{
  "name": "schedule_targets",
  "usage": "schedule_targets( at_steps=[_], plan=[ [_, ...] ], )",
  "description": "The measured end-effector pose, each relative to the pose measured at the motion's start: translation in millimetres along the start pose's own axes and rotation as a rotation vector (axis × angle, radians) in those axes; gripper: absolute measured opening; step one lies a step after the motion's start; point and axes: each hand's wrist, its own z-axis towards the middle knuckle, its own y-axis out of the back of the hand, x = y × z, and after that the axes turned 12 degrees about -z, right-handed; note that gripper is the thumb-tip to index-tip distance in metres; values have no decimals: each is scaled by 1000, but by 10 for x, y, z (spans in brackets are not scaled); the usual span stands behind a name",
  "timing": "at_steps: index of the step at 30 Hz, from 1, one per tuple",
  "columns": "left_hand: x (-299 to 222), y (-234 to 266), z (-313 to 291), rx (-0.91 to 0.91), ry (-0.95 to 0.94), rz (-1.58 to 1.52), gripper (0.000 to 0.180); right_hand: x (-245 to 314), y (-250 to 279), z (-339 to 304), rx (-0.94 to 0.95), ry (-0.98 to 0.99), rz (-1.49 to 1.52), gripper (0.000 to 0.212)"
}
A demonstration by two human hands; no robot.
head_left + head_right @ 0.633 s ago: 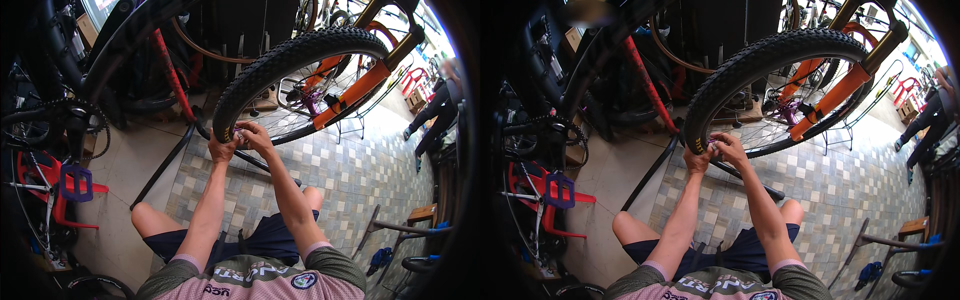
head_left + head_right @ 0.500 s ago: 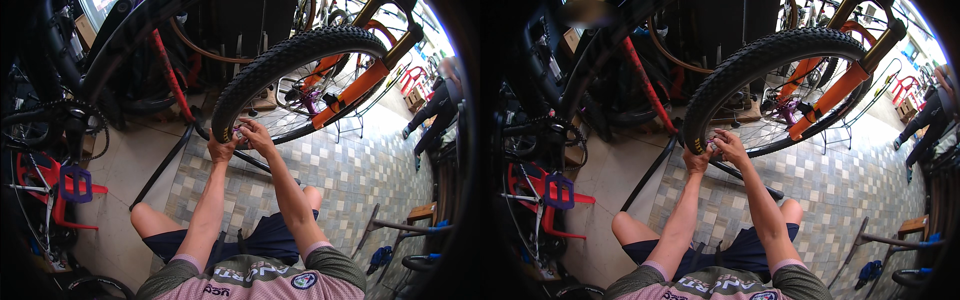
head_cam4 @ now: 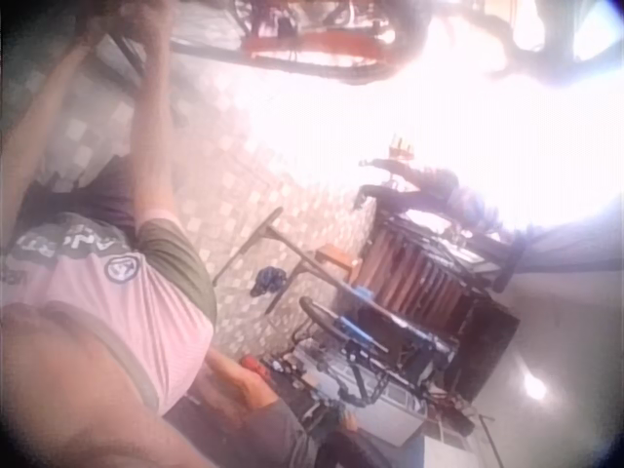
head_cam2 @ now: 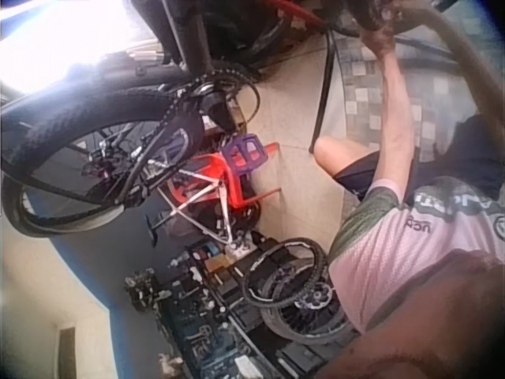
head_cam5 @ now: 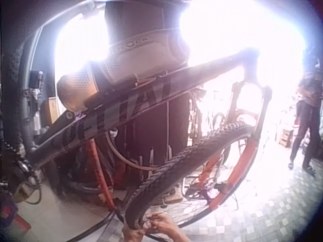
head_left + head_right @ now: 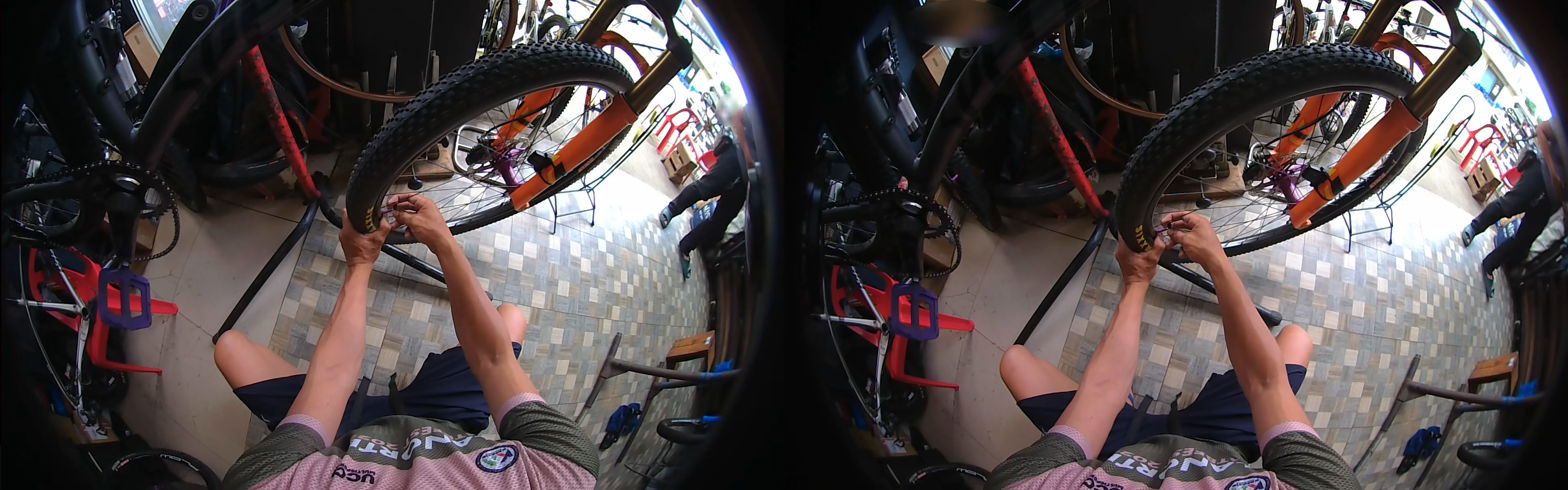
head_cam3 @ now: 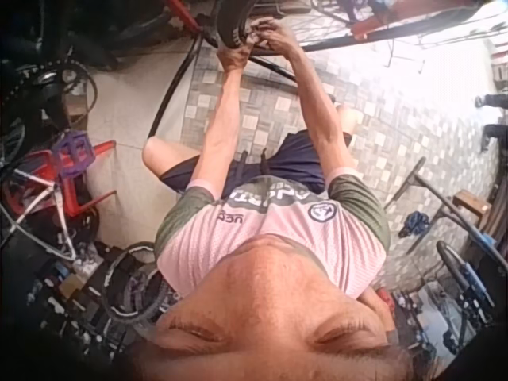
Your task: The person removes the tire from the bicycle wheel, inspects the inner tube, and reassembles the tire onto the wheel. The person uses tire levers to pry the tire off and on, and handles the inner tube and wheel rim.
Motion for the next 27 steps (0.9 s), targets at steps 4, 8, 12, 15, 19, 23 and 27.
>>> schedule_targets(
  at_steps=[4, 8, 12, 15, 19, 23, 27],
  plan=[
    [-27, -1, -11, 7, 11, 15, 53, 69, -9, -58, -15, -33, -76, 25],
    [-58, 5, -16, 24, 46, -36, 51, 70, 30, -57, 34, -18, -13, 26],
    [-95, -11, 1, 16, 29, 17, 51, -35, 68, -64, 59, 52, -16, 28],
    [-69, 18, 12, 14, -3, 27, 52, -50, 39, -90, 50, 101, 15, 30],
    [-78, 12, -10, 22, -11, -11, 54, -87, -34, -61, -33, 171, 54, 32],
    [-70, 21, -22, 12, 7, 11, 55, -95, -56, 24, -107, 162, -239, 29],
    [-110, -26, -34, 5, -50, 39, 55, -122, 30, 146, -71, 18, -585, 32]
  ],
)
